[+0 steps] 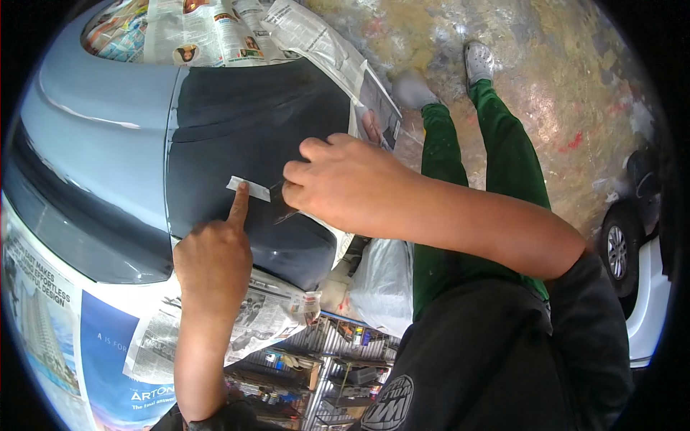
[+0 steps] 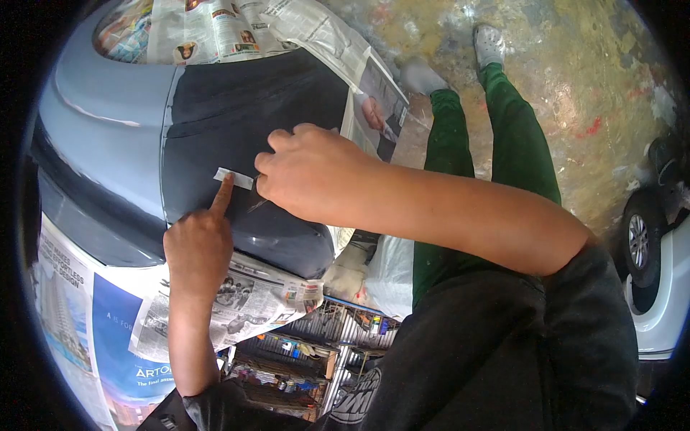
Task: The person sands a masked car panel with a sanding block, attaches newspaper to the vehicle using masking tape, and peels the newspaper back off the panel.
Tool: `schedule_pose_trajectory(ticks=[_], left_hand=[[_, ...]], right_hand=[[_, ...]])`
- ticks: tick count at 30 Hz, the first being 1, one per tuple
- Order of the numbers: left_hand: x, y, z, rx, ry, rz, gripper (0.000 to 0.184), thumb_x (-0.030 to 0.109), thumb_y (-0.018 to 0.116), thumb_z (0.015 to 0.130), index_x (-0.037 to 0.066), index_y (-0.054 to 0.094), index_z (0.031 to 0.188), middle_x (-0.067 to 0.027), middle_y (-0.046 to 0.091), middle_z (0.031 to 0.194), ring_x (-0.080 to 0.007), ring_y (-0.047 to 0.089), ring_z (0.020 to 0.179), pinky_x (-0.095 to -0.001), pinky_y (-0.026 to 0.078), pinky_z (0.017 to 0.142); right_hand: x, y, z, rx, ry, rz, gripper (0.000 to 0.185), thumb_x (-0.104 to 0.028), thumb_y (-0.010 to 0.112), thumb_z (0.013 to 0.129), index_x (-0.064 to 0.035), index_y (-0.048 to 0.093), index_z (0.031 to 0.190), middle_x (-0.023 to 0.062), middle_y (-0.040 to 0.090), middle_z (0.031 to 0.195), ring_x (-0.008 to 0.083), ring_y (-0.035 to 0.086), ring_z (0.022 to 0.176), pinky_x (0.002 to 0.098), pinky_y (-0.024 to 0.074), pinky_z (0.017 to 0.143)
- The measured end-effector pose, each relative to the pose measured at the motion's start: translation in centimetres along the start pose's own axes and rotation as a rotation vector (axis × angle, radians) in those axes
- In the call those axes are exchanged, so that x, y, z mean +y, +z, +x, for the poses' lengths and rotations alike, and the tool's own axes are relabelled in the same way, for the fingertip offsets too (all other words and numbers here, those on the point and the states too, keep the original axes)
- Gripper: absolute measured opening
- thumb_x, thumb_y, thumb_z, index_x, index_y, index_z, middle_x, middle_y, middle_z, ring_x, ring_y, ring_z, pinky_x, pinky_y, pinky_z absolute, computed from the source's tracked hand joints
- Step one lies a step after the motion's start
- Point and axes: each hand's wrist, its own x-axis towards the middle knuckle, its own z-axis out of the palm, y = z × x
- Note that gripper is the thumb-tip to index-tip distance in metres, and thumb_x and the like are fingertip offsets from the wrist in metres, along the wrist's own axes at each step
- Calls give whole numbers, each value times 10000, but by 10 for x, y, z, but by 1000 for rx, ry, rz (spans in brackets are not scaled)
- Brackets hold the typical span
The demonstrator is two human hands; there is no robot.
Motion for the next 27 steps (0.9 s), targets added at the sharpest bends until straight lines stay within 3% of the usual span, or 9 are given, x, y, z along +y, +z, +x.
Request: schedule_pose_trajectory(ticks=[6,8,14,18,27], left_hand=[[-2,0,2,8,15,10,639,45,602,841,253,615,1445,-110,664,630,-276,695,574,-434,580,566],[-1,-3,1,38,38,51,620,70,642,826,228,638,1425,-65,651,621,-235,688,581,-395,580,555],[2,-8,1,4,40,63,623,78,657,809,199,644,1419,-57,672,635,-227,704,599,-390,580,552],[2,-3,2,-3,8,2,629,48,603,833,233,621,1434,-141,665,627,-312,696,570,-469,579,575],[3,-7,3,-21,-5,-17,611,32,593,845,217,633,1426,-134,668,636,-300,696,591,-445,584,597]], right_hand=[[-3,7,-29,74,385,387,182,-147,611,870,-30,703,974,138,726,946,349,705,921,481,577,786],[-9,16,-30,48,522,538,207,-144,586,868,1,686,976,196,729,939,400,713,886,511,574,791],[-8,26,-21,16,558,620,248,-160,594,858,24,686,996,250,713,856,436,708,837,539,564,780],[-9,24,-17,-45,528,635,352,-220,610,922,72,655,1114,264,714,977,446,694,929,517,551,820],[-12,24,-14,-70,532,642,365,-198,628,924,92,650,1144,283,713,959,443,703,908,501,561,808]])
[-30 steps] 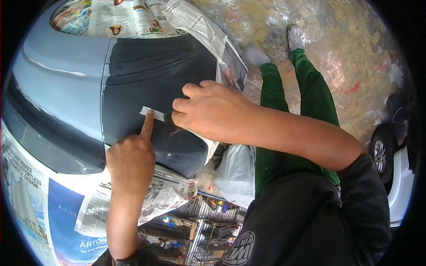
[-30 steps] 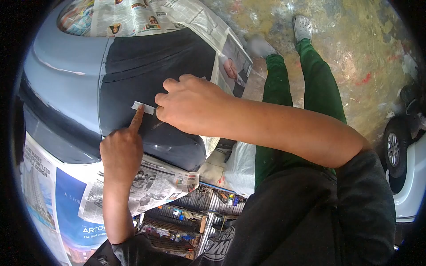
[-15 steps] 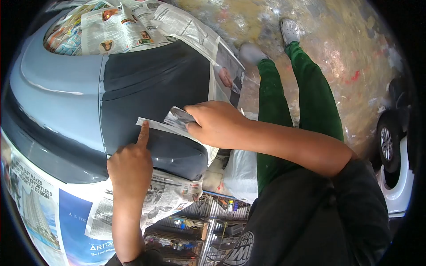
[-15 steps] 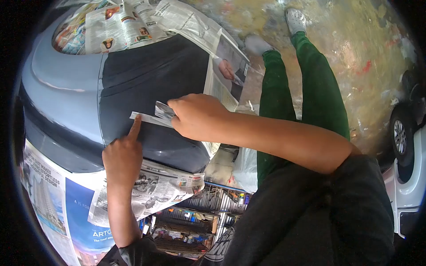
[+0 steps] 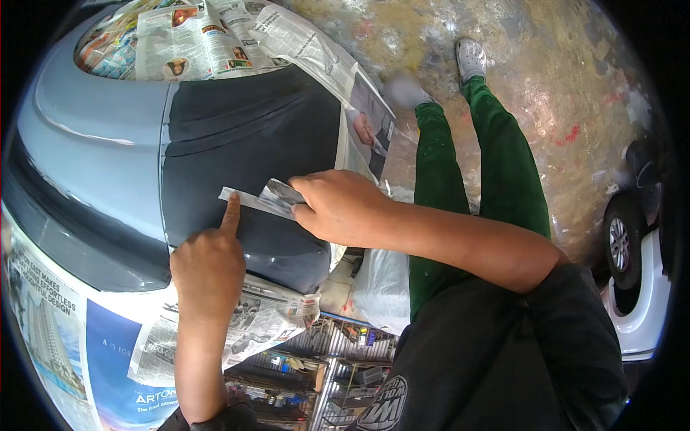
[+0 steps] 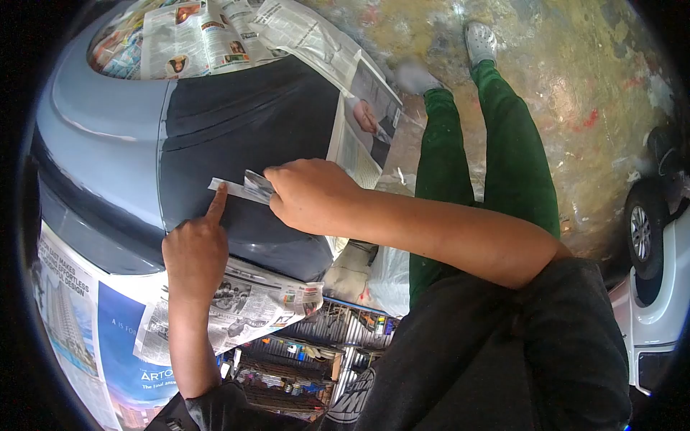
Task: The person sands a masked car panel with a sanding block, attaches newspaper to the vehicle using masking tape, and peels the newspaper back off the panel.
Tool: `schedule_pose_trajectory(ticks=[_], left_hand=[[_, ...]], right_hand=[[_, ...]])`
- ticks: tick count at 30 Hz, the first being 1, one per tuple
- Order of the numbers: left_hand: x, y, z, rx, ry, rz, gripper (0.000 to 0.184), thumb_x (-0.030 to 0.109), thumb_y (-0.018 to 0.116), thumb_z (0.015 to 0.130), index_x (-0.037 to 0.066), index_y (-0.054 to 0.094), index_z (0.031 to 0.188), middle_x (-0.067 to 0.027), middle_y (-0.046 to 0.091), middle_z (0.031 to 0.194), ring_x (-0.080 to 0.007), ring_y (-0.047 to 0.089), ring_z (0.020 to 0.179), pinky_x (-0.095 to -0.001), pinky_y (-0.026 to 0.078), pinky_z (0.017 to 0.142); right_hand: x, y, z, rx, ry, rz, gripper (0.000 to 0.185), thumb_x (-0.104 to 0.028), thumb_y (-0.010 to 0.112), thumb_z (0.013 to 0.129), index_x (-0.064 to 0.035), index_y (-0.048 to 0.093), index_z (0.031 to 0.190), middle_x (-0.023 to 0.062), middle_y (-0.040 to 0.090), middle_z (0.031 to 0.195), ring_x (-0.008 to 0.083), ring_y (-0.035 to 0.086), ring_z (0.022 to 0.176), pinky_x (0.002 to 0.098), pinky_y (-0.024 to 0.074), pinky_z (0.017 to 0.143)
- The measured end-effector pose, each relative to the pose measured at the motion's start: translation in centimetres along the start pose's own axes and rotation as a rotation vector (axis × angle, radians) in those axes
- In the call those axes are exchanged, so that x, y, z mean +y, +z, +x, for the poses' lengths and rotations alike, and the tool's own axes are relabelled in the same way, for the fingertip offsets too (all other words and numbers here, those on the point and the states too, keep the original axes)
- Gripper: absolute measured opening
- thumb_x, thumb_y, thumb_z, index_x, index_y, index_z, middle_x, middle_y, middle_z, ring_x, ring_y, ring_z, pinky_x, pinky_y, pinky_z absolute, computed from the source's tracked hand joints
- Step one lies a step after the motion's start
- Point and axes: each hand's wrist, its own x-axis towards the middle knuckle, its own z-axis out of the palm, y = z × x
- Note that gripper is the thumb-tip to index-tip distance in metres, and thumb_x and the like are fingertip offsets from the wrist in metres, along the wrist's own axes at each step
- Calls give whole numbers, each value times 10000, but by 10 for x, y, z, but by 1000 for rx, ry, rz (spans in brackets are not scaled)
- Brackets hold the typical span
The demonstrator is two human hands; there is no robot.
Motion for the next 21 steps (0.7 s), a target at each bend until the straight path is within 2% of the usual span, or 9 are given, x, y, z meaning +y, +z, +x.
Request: schedule_pose_trajectory(ticks=[21], left_hand=[[2,-3,2,30,11,7,568,18,601,830,185,685,1366,-134,677,677,-285,696,635,-432,595,631]], right_hand=[[0,0,5,18,-44,-2,275,-150,587,895,79,657,1031,277,709,929,451,700,885,523,562,800]])
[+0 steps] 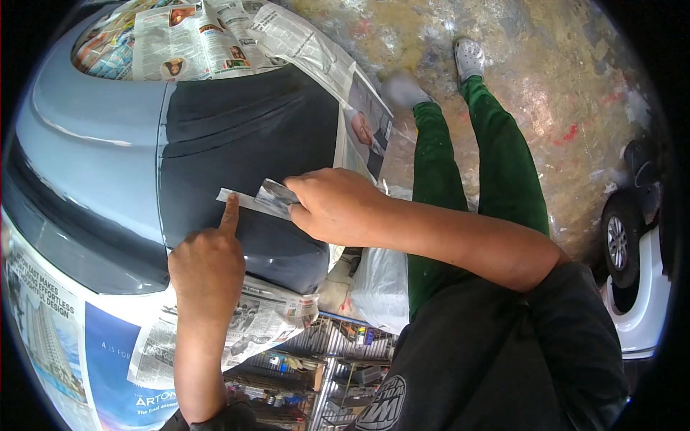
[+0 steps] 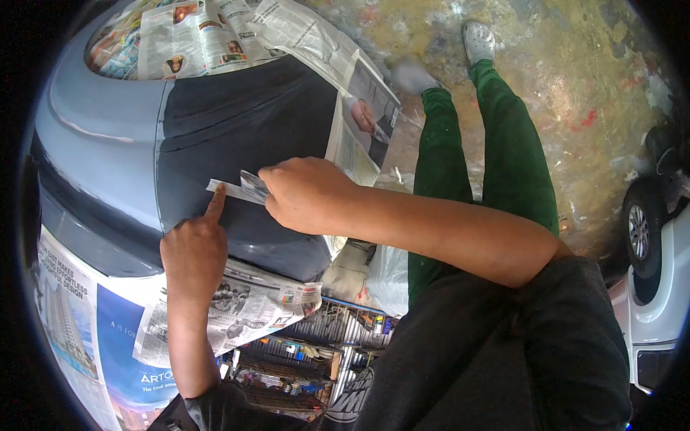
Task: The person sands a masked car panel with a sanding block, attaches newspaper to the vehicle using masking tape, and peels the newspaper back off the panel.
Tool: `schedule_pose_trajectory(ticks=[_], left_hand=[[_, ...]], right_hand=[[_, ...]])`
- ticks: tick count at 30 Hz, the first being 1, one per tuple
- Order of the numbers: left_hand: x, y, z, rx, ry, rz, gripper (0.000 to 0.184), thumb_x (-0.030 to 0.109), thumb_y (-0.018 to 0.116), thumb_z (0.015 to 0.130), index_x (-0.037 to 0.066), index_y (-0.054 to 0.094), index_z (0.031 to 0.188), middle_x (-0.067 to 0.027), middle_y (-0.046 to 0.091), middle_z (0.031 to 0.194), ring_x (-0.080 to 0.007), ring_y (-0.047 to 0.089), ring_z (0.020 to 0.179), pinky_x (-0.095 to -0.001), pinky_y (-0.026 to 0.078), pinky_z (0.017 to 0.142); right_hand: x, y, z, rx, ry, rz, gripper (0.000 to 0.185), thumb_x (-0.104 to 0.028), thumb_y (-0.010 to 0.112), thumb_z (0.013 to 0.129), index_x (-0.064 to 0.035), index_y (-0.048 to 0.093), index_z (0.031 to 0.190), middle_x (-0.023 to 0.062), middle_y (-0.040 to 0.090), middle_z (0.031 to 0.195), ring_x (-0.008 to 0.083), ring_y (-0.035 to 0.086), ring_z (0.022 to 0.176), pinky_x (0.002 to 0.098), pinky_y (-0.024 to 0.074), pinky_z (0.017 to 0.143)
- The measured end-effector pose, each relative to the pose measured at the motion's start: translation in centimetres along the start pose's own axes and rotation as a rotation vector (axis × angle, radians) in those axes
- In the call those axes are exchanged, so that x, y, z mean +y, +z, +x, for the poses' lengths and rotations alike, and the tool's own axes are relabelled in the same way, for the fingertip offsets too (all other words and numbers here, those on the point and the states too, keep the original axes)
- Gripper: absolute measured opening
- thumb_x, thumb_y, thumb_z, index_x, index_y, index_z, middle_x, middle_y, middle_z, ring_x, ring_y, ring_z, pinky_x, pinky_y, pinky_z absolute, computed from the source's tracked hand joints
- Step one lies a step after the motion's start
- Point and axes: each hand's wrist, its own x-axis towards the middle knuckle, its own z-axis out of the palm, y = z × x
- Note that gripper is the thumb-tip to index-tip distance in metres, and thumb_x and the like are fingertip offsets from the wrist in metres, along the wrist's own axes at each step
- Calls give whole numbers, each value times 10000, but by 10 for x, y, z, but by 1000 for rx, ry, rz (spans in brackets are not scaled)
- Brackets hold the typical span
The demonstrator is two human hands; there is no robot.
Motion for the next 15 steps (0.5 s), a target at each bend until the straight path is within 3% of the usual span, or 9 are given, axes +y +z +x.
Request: schedule_pose_trajectory(ticks=[15], left_hand=[[1,-1,1,-35,-19,-15,560,40,618,837,186,676,1374,-139,685,683,-294,707,643,-438,593,643]], right_hand=[[0,3,3,-9,-55,-53,217,-139,599,898,54,661,973,252,719,887,433,722,859,524,588,765]])
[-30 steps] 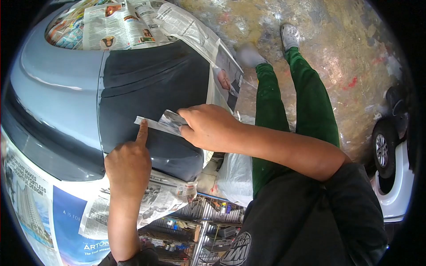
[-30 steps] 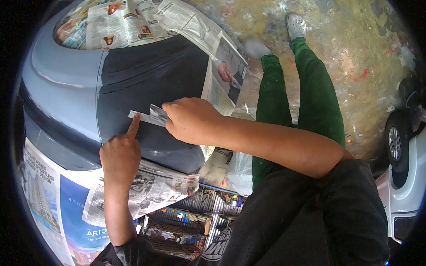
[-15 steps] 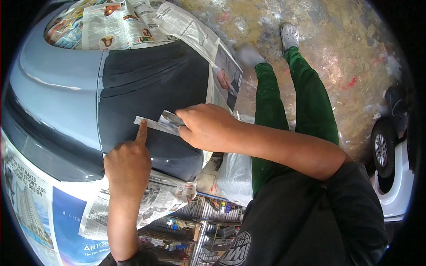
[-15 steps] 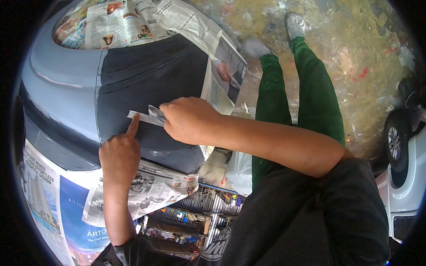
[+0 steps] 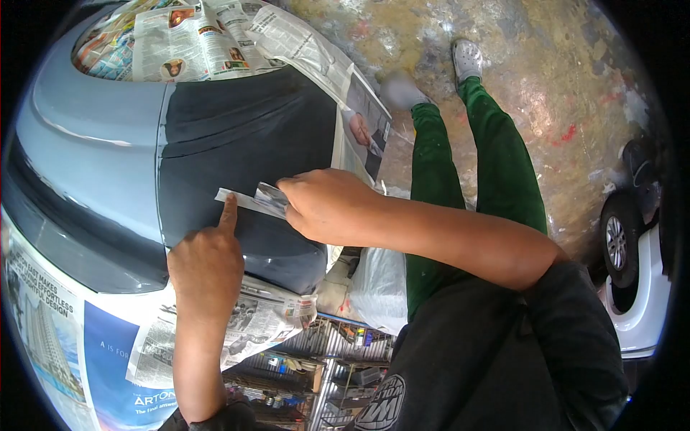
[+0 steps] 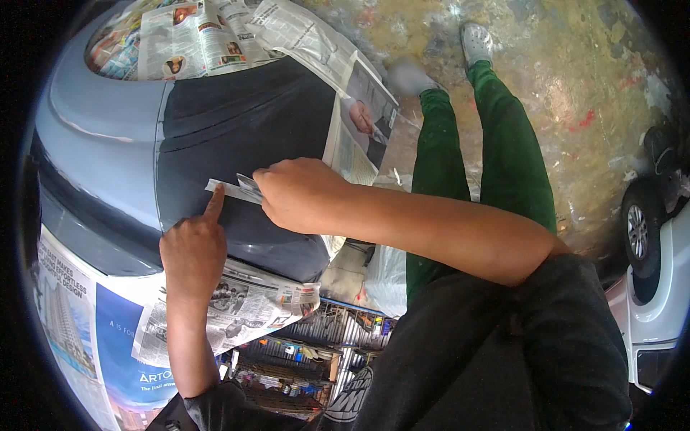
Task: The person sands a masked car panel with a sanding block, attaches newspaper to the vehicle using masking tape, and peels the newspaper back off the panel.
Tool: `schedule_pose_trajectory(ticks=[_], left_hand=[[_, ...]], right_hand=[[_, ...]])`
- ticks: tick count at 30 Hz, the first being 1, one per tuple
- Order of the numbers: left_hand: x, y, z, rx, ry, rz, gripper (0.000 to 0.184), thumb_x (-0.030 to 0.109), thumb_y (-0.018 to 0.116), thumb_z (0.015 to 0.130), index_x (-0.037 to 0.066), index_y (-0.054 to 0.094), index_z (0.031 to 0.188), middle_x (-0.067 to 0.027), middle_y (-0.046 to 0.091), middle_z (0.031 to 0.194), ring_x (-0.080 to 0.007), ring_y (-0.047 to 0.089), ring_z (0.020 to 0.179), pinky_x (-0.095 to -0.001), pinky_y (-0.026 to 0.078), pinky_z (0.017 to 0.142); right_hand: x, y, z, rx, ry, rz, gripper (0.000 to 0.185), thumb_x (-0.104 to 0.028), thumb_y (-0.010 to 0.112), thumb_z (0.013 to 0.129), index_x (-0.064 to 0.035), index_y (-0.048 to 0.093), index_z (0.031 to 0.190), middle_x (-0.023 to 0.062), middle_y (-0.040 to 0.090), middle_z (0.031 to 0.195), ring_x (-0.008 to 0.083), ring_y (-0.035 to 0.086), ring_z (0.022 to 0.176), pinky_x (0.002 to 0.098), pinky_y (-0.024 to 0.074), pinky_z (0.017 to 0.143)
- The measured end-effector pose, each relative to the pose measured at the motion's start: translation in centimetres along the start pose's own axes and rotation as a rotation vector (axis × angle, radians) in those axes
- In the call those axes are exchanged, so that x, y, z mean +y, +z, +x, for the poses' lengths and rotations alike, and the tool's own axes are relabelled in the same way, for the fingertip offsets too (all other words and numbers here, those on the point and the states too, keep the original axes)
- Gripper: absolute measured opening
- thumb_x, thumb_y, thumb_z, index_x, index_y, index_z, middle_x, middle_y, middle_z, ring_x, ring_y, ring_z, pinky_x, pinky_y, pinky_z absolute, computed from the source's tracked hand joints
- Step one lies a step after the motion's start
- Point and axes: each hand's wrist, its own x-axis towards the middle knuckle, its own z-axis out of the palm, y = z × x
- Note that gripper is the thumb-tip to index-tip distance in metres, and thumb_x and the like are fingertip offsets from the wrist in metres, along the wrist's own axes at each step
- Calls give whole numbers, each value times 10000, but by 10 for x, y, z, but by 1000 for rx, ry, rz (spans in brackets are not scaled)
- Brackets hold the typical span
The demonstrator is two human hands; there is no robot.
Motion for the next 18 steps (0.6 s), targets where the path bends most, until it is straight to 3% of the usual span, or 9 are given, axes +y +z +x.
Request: schedule_pose_trajectory(ticks=[12,15,18], left_hand=[[2,1,0,49,14,17,546,50,614,835,179,683,1361,-150,684,678,-307,707,627,-445,596,617],[-1,4,0,110,75,96,543,74,656,820,159,688,1355,-50,668,620,-219,710,590,-376,578,548],[-1,3,-1,109,74,86,549,71,658,815,154,687,1356,-52,670,622,-220,710,590,-377,578,546]], right_hand=[[1,-4,-5,-65,1,-28,202,-123,593,906,57,646,981,250,714,899,435,713,861,521,577,773],[0,-4,-9,-75,-8,-17,213,-116,567,927,79,617,996,252,700,919,444,697,878,517,562,784],[4,-1,-11,-70,-20,-40,217,-119,572,929,77,619,1009,246,705,918,438,702,871,512,569,776]])
